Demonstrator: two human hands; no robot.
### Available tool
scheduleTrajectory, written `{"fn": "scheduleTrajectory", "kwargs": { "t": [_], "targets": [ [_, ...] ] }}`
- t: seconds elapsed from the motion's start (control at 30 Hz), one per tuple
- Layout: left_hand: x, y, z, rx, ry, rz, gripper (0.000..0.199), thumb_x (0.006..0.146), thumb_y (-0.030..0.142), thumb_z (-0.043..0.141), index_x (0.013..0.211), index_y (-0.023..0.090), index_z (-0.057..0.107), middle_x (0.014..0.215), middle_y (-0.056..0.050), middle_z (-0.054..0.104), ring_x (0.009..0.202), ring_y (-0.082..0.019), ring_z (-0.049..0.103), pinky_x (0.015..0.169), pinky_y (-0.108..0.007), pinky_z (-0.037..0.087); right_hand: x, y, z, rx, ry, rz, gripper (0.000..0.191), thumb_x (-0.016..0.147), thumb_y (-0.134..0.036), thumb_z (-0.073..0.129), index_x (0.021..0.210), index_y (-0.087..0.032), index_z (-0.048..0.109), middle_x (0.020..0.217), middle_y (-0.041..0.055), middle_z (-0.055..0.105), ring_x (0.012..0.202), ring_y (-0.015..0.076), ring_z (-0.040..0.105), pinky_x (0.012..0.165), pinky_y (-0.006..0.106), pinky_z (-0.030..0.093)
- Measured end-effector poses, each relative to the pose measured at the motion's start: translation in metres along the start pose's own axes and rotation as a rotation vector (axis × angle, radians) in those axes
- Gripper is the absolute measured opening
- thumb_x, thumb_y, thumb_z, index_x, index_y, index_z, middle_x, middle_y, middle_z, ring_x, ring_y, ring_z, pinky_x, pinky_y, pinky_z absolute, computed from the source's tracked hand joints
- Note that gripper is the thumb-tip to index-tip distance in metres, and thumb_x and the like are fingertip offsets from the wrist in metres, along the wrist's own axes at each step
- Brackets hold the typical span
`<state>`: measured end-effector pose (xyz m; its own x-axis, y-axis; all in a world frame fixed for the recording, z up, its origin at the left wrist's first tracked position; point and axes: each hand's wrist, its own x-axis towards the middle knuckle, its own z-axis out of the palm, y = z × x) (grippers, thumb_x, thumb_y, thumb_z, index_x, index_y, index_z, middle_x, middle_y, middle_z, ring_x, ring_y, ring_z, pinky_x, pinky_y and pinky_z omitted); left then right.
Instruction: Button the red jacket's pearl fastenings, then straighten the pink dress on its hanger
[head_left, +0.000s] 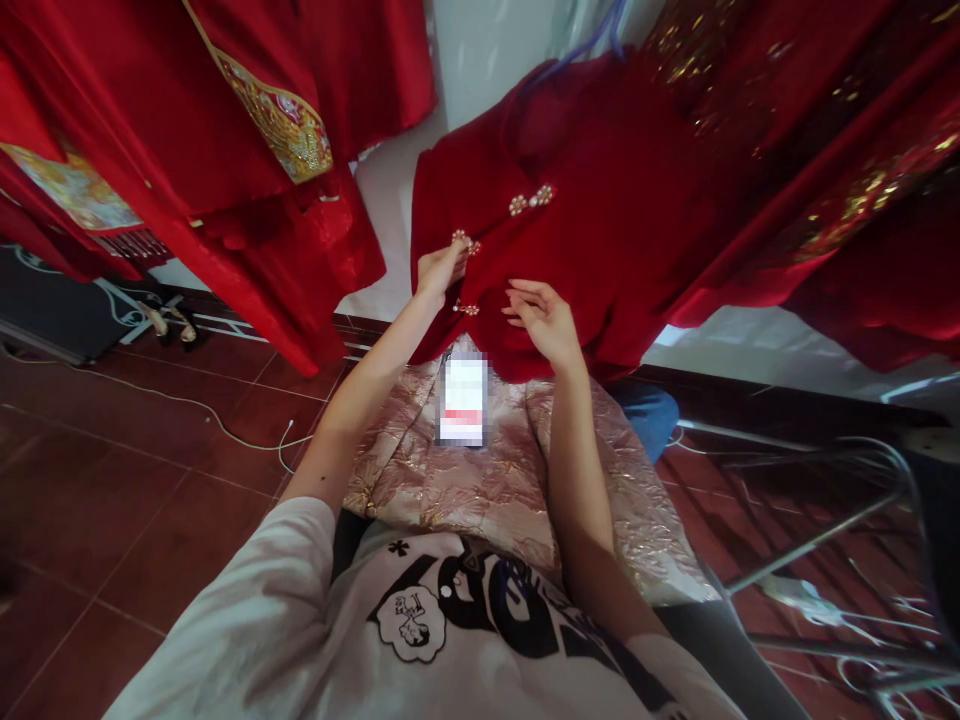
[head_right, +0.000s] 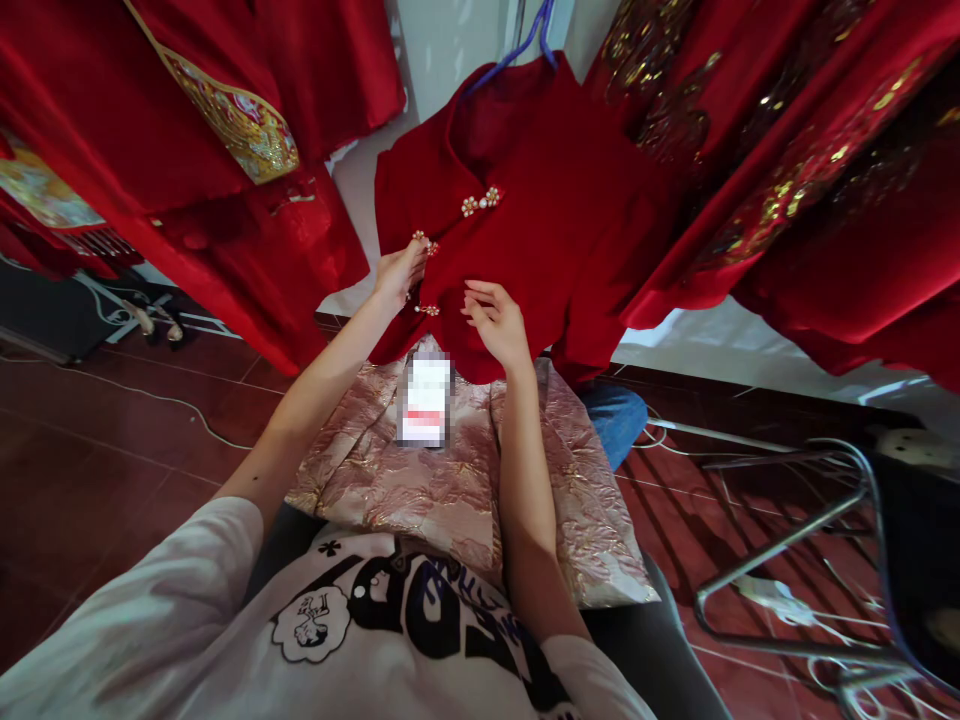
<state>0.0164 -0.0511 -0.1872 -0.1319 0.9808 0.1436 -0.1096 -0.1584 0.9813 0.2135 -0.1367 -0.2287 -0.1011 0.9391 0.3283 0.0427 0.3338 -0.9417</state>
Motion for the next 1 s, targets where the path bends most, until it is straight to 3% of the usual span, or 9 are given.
{"fn": "scheduleTrajectory", "kwargs": {
  "t": [0.17,0.33,0.4,0.5,0.63,0.73,0.83,1.0],
  "targets": [
    [0.003,-0.003,0.009,0.118,0.073,0.001,0.028,0.101,0.041,0.08,0.109,0.015,0.075,0.107,-0.012,0.074,0.11,-0.029,0.078,0.102,-0.046,0.063,-0.001,-0.001,-0.005,-0.041,-0.02,0.012,0.057,0.091,-0.064,0.073,0.133,-0.026,0.068,0.135,0.0126,0.073,0.109,0.0248,0.078,0.099,0.045,0.068],
    [0.001,0.013,0.008,0.325,-0.119,0.01,0.035,0.109,0.048,0.068,0.1,0.015,0.074,0.097,-0.011,0.073,0.099,-0.027,0.079,0.087,-0.043,0.062,-0.001,-0.001,-0.013,-0.074,-0.038,-0.008,0.057,0.094,-0.065,0.071,0.134,-0.026,0.068,0.135,0.0132,0.073,0.107,0.0237,0.079,0.098,0.043,0.068],
    [0.001,0.028,0.01,0.472,-0.18,0.103,0.031,0.107,0.044,0.071,0.092,0.017,0.072,0.092,-0.009,0.074,0.096,-0.026,0.077,0.088,-0.042,0.061,-0.001,-0.001,-0.016,-0.077,-0.035,-0.02,0.057,0.094,-0.066,0.07,0.134,-0.026,0.068,0.134,0.0132,0.073,0.107,0.0236,0.079,0.099,0.043,0.068],
    [0.0,0.057,0.017,0.687,-0.224,0.4,0.016,0.095,0.033,0.083,0.09,0.023,0.071,0.099,-0.006,0.075,0.103,-0.026,0.073,0.096,-0.04,0.057,-0.001,-0.001,-0.017,-0.079,-0.028,-0.026,0.058,0.094,-0.069,0.069,0.133,-0.026,0.069,0.134,0.0129,0.073,0.108,0.0238,0.079,0.099,0.042,0.068],
    [0.001,0.092,0.028,0.925,-0.271,0.743,0.021,0.094,0.022,0.08,0.106,0.034,0.068,0.128,-0.003,0.069,0.123,-0.026,0.058,0.097,-0.04,0.054,-0.002,-0.001,-0.018,-0.071,-0.023,-0.022,0.058,0.092,-0.071,0.072,0.131,-0.027,0.069,0.133,0.0121,0.074,0.108,0.0242,0.079,0.098,0.043,0.069],
    [0.008,0.105,0.034,1.088,-0.403,0.923,0.024,0.098,0.019,0.077,0.116,0.031,0.068,0.137,-0.008,0.063,0.127,-0.026,0.052,0.106,-0.042,0.05,-0.002,-0.002,-0.018,-0.062,-0.02,-0.018,0.058,0.091,-0.07,0.073,0.129,-0.027,0.069,0.131,0.012,0.075,0.108,0.0243,0.079,0.098,0.042,0.069],
    [0.018,0.109,0.039,1.179,-0.528,0.965,0.014,0.102,0.019,0.075,0.115,0.021,0.074,0.137,-0.015,0.065,0.129,-0.031,0.054,0.11,-0.048,0.045,-0.003,-0.002,-0.019,-0.053,-0.016,-0.007,0.059,0.089,-0.07,0.073,0.128,-0.026,0.069,0.129,0.0123,0.075,0.107,0.024,0.079,0.097,0.042,0.069],
    [0.029,0.115,0.047,1.093,-0.52,0.941,0.014,0.093,0.02,0.09,0.104,0.015,0.081,0.113,-0.01,0.08,0.112,-0.028,0.068,0.115,-0.048,0.038,-0.002,-0.006,-0.015,-0.063,-0.026,-0.034,0.057,0.089,-0.069,0.073,0.126,-0.025,0.071,0.127,0.0109,0.076,0.113,0.0256,0.077,0.1,0.044,0.068]
  ]
}}
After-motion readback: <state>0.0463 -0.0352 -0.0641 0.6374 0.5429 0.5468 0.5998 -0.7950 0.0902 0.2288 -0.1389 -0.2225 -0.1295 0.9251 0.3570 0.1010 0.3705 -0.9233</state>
